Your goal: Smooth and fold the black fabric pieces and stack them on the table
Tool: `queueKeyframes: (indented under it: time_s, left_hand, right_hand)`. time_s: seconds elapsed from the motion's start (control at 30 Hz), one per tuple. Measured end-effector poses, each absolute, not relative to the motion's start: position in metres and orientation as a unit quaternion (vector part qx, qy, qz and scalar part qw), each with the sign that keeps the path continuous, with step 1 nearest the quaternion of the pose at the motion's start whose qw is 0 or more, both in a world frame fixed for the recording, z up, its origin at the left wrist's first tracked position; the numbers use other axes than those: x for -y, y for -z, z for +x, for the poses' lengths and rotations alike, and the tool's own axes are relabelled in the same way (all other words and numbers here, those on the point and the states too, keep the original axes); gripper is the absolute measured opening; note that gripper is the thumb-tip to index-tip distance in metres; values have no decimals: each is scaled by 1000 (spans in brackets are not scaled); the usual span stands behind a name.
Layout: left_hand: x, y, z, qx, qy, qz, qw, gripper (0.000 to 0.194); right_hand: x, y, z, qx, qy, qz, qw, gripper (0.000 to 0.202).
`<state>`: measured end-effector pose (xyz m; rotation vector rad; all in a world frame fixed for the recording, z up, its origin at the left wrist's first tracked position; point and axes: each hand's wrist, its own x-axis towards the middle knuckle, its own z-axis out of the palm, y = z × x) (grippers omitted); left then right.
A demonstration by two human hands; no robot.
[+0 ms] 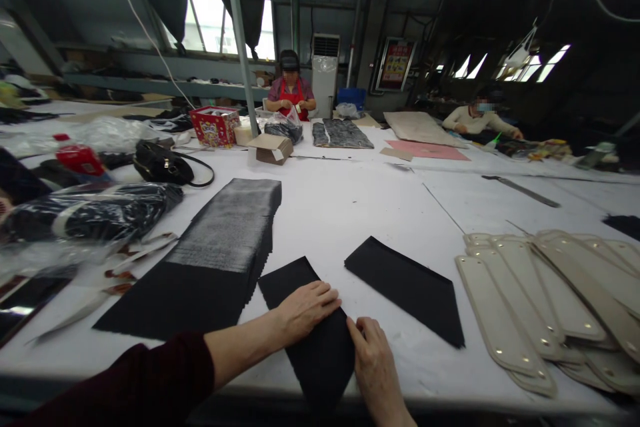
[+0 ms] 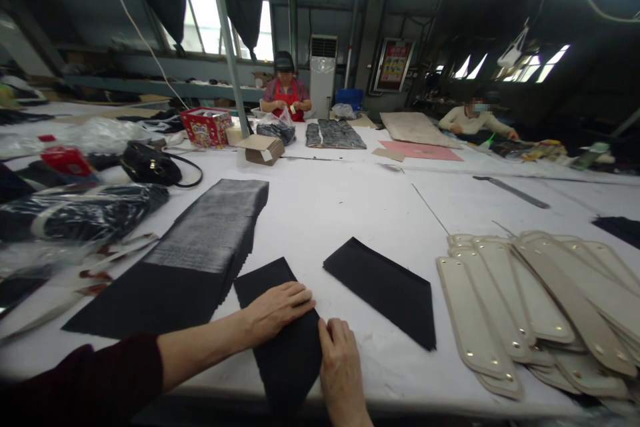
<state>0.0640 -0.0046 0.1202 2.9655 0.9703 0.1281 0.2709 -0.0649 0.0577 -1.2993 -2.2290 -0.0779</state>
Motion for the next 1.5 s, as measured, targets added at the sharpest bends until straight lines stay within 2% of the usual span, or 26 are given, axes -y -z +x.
queueKeyframes:
  time_s: [0.23, 0.43, 0.77, 0.93, 1.03, 1.3, 1.43, 1.5]
  left_hand:
    - [15, -126, 74, -310, -6, 951, 12, 54]
    - [22, -127, 80, -314, -1, 949, -15, 51]
    - [18, -122, 73, -295, -30, 955, -3, 45]
    - [21, -119, 73, -308, -35, 951, 6, 47]
    - [21, -119, 74, -312, -36, 949, 15, 48]
    - [7, -120, 54, -307, -39, 951, 3, 47]
    - [-13, -122, 34, -355, -18, 935, 5, 52]
    - [-20, -126, 29, -393, -19, 919, 17, 46]
  right_hand:
    - [77, -63, 279, 829, 38, -492, 264, 37]
    - [89, -68, 287, 826, 61, -504, 246, 36]
    - [99, -68, 296, 814, 57, -513, 265, 52]
    - [88, -85, 289, 798, 5, -534, 280, 35]
    - [79, -94, 274, 789, -2, -555, 264, 33]
    - [86, -76, 260, 798, 106, -539, 246, 31]
    - [91, -68, 278, 810, 162, -516, 226, 33]
    - [89, -61, 288, 817, 195, -495, 223, 32]
